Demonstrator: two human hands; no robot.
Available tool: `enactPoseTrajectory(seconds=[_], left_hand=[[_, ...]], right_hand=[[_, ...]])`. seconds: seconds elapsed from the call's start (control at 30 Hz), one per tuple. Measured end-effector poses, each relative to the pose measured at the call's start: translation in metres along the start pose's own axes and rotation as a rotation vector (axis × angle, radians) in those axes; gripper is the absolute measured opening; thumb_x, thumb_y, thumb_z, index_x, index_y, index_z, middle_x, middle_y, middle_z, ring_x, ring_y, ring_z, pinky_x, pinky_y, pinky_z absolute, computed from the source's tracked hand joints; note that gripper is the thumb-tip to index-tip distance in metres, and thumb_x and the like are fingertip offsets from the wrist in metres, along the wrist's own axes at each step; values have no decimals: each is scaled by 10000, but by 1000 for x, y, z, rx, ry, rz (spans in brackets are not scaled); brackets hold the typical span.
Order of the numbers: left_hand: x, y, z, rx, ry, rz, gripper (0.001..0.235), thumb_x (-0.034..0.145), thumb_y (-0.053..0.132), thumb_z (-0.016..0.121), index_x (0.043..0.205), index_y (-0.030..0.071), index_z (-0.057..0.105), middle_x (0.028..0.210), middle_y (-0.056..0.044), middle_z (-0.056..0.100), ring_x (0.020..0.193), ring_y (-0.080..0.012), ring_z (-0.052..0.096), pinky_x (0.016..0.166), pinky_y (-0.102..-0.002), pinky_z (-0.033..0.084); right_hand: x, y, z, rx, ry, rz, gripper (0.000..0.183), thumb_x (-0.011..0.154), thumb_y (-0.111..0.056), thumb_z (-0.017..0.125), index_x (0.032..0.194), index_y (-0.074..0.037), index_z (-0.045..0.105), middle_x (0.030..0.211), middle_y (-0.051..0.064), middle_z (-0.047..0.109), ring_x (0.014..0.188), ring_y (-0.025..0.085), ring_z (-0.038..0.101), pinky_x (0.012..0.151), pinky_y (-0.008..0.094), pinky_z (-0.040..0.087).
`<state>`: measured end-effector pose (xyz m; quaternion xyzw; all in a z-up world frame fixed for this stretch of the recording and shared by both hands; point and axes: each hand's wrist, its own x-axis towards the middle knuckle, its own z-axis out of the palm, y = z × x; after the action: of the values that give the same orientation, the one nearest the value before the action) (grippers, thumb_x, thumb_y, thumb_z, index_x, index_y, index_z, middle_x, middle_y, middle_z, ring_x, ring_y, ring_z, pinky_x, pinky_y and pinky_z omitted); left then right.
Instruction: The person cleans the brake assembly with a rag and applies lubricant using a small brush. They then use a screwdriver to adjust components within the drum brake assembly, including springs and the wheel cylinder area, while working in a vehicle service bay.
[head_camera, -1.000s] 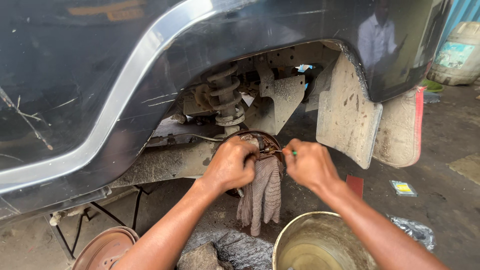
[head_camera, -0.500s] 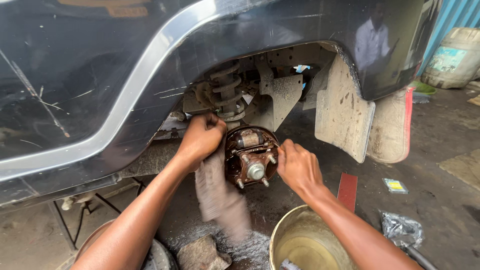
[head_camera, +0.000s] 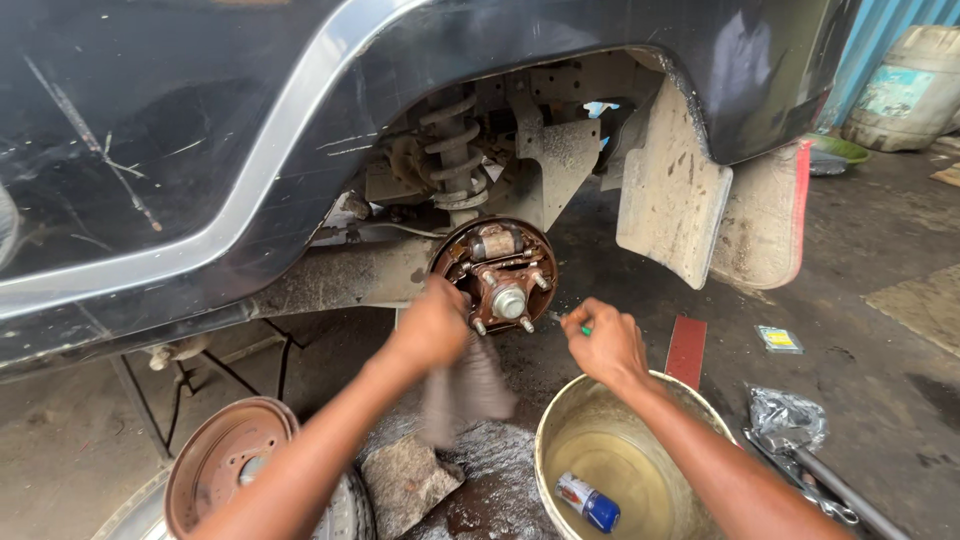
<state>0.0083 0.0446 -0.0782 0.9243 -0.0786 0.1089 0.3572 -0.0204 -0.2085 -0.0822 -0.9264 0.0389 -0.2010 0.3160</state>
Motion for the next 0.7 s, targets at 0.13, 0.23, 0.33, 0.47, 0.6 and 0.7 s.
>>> enactPoseTrajectory(seconds=[0.13,0.23,0.33,0.47,0.6,0.7], left_hand=[[-47,-12,51,953,-113,426,339,975,109,495,1262,-56,424,1005,-305,710,1232,-428,571,1067,-560,408],[-56,-27,64,1027,-114,560,283,972,95,526,1215,-38,469,1162,-345,662,1411,-461,458,1218,-582,250],[-52,-29,75,873,26,699,670,704,-9,588,1357,29,441,1461,-223,508,1434,-444,403,1239,-608,143],[-32,-16,91,694,-159,523,601,818,32,671,1350,14,392,1512,-226,397,1421,-462,361,1237,-614,74],[-25,-37,81,921,-96,630,578,827,-13,643,1342,90,402,1482,-202,475,1370,-414,448,1144,-646,234],[-29,-52,80,1009,11,711,505,879,63,613,1344,34,418,1404,-241,559,1359,-387,499,1093,-597,359]], right_hand=[[-8,5,-10,-137,-82,56,201,857,-352,701,972,-217,795,1002,190,768,1001,426,722,887,517,558],[-9,9,-15,-191,-114,95,224,878,-373,702,1009,-213,788,999,218,771,1007,428,725,901,514,561],[-4,11,-17,-189,-110,91,247,871,-387,715,1006,-198,799,1031,194,759,1011,415,720,893,521,559],[2,9,-11,-179,-124,87,240,853,-369,722,1000,-209,825,1007,182,759,1015,401,719,901,511,558],[9,8,-9,-238,-175,96,255,877,-393,701,1025,-213,804,968,181,791,993,392,751,922,500,561],[14,18,-9,-252,-167,117,269,873,-413,722,1028,-209,805,989,208,774,1013,411,730,900,510,567]])
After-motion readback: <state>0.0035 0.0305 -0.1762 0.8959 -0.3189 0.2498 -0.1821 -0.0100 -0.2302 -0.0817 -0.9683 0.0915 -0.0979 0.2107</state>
